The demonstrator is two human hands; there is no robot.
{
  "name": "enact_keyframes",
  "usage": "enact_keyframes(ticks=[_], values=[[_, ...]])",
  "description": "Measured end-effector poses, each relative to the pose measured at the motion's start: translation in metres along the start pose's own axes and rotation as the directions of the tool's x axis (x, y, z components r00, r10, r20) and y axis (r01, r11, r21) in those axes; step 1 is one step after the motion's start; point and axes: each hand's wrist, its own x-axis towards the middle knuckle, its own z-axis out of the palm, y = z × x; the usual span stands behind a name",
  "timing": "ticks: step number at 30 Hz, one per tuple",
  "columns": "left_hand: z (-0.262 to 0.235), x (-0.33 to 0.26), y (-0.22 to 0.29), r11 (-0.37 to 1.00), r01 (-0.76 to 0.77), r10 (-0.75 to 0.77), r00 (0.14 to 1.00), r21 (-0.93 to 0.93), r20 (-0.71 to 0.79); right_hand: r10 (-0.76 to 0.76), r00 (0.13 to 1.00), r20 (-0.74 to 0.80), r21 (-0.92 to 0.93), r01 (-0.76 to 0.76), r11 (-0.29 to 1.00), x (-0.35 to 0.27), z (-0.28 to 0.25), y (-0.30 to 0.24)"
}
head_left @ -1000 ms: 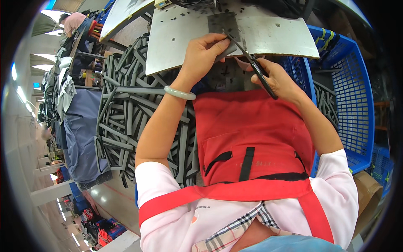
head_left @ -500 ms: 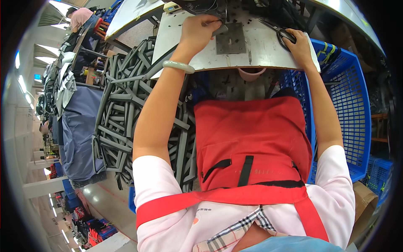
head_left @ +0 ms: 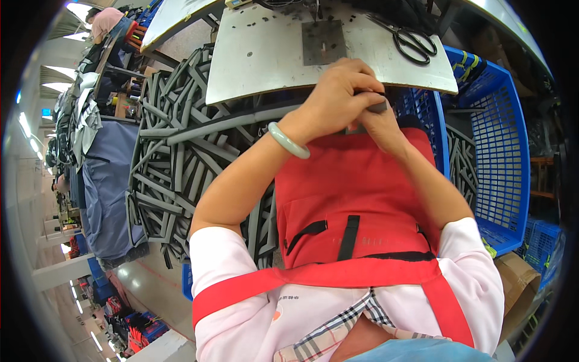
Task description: The recorder is assembling or processing grey tubular components at a factory workstation using a small jig or press.
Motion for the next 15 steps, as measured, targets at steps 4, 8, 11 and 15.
enact_keyframes(ticks=[4, 8, 11, 15], values=[[-0.037, -0.023, -0.006, 0.932, 0.355, -0.362, 0.924, 0.076, 0.121, 0.042, 0.976, -0.213, 0.134, -0.013, 0.991, -0.015, -0.018, -0.021], [-0.070, -0.062, -0.017, 0.751, 0.660, -0.567, 0.638, 0.008, 0.521, 0.125, 0.972, -0.200, 0.258, -0.071, 0.964, -0.027, -0.116, -0.031], [-0.058, -0.061, -0.003, 0.679, 0.730, -0.591, 0.606, -0.077, 0.532, -0.185, 0.842, -0.507, -0.524, -0.132, 0.841, -0.034, -0.124, -0.043], [-0.054, -0.043, 0.022, 0.665, 0.744, -0.594, 0.580, -0.066, 0.557, -0.478, 0.851, 0.217, -0.910, 0.354, 0.217, -0.037, -0.061, -0.079]])
